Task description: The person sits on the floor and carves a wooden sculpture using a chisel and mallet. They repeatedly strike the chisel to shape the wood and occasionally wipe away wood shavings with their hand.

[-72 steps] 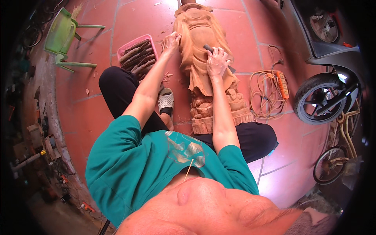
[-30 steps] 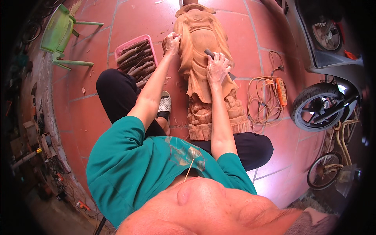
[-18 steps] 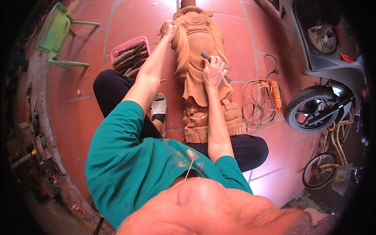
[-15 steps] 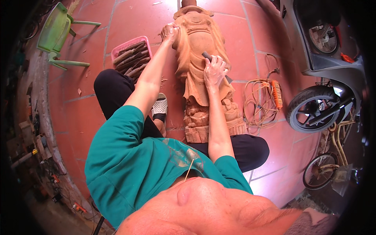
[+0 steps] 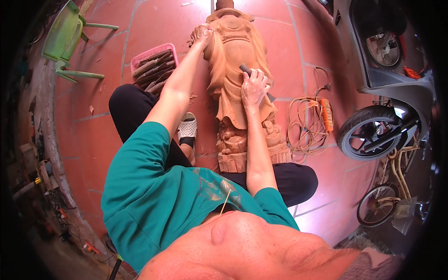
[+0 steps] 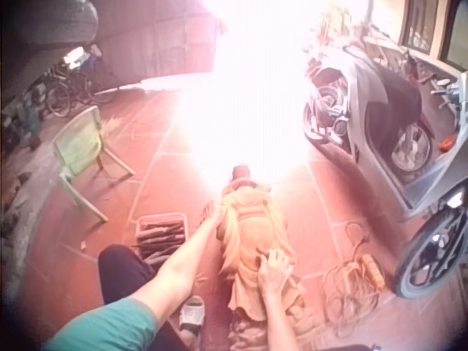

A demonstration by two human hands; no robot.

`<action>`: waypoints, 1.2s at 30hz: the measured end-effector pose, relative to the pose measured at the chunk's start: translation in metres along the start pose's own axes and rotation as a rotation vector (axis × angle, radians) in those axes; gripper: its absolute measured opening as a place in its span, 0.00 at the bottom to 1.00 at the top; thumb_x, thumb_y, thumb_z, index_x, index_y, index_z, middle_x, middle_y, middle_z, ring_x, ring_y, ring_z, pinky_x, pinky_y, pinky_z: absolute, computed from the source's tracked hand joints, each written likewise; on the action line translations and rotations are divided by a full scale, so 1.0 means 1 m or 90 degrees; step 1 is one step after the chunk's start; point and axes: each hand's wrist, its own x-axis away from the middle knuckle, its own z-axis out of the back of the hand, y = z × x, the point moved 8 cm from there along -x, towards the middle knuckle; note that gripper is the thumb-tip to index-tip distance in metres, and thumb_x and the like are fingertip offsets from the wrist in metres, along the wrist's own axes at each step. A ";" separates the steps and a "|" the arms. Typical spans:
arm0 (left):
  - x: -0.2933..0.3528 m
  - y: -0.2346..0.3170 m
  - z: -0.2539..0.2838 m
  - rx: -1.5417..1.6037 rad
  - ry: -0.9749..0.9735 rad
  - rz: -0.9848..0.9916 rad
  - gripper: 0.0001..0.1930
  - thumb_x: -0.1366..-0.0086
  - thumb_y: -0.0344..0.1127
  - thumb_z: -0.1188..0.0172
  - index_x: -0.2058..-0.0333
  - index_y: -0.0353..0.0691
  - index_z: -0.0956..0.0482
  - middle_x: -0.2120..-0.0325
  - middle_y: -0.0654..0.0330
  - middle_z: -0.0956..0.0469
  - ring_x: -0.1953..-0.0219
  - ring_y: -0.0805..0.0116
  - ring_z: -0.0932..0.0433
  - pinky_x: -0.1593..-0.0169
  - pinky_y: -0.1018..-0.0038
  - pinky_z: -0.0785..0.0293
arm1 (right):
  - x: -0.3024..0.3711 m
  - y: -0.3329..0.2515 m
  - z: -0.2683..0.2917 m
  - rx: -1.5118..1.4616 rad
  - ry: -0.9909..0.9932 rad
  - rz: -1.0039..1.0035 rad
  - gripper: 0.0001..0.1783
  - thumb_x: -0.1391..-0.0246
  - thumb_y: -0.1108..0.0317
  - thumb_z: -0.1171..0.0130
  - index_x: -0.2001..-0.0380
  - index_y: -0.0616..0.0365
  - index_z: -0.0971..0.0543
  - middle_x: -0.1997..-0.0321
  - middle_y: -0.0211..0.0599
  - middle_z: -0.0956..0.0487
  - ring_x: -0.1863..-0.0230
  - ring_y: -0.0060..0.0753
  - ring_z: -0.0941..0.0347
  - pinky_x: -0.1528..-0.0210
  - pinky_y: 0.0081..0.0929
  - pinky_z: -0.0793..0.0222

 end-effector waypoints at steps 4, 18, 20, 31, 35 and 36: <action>0.001 -0.028 0.000 0.004 0.021 -0.020 0.09 0.44 0.43 0.36 0.66 0.49 0.14 0.67 0.48 0.18 0.63 0.47 0.18 0.59 0.56 0.24 | -0.002 -0.014 -0.002 -0.006 0.007 0.013 0.17 0.43 0.51 0.41 0.55 0.47 0.23 0.50 0.24 0.28 0.50 0.32 0.32 0.55 0.42 0.36; 0.051 -0.076 -0.010 0.245 0.082 0.133 0.10 0.45 0.43 0.34 0.66 0.50 0.13 0.77 0.61 0.19 0.72 0.67 0.21 0.64 0.66 0.26 | 0.000 -0.007 -0.004 -0.013 -0.023 -0.001 0.18 0.40 0.50 0.44 0.53 0.48 0.24 0.49 0.25 0.28 0.47 0.32 0.33 0.54 0.44 0.39; 0.033 -0.073 0.000 0.205 0.144 0.077 0.10 0.47 0.44 0.34 0.66 0.52 0.13 0.75 0.59 0.19 0.69 0.62 0.20 0.64 0.63 0.25 | -0.001 -0.013 -0.002 -0.012 -0.017 0.008 0.18 0.39 0.50 0.45 0.53 0.48 0.24 0.49 0.25 0.28 0.47 0.33 0.33 0.54 0.44 0.39; 0.039 -0.072 -0.006 0.132 0.094 0.081 0.10 0.48 0.44 0.34 0.67 0.51 0.14 0.72 0.58 0.18 0.68 0.60 0.19 0.63 0.62 0.25 | -0.001 -0.011 -0.005 -0.011 -0.022 0.010 0.17 0.39 0.50 0.46 0.54 0.48 0.25 0.49 0.26 0.28 0.47 0.34 0.32 0.52 0.44 0.37; 0.044 -0.064 -0.002 0.171 0.044 0.095 0.08 0.47 0.42 0.35 0.69 0.52 0.13 0.69 0.56 0.19 0.66 0.56 0.18 0.62 0.60 0.24 | -0.001 -0.011 -0.006 -0.001 -0.025 0.011 0.16 0.39 0.51 0.46 0.54 0.48 0.25 0.48 0.26 0.28 0.47 0.34 0.32 0.51 0.43 0.36; 0.040 -0.063 0.001 0.158 0.048 0.086 0.08 0.47 0.42 0.35 0.69 0.52 0.13 0.69 0.56 0.19 0.66 0.56 0.18 0.62 0.60 0.24 | 0.000 -0.012 -0.005 -0.009 -0.026 0.011 0.16 0.39 0.51 0.46 0.54 0.48 0.25 0.48 0.26 0.28 0.47 0.34 0.32 0.51 0.43 0.36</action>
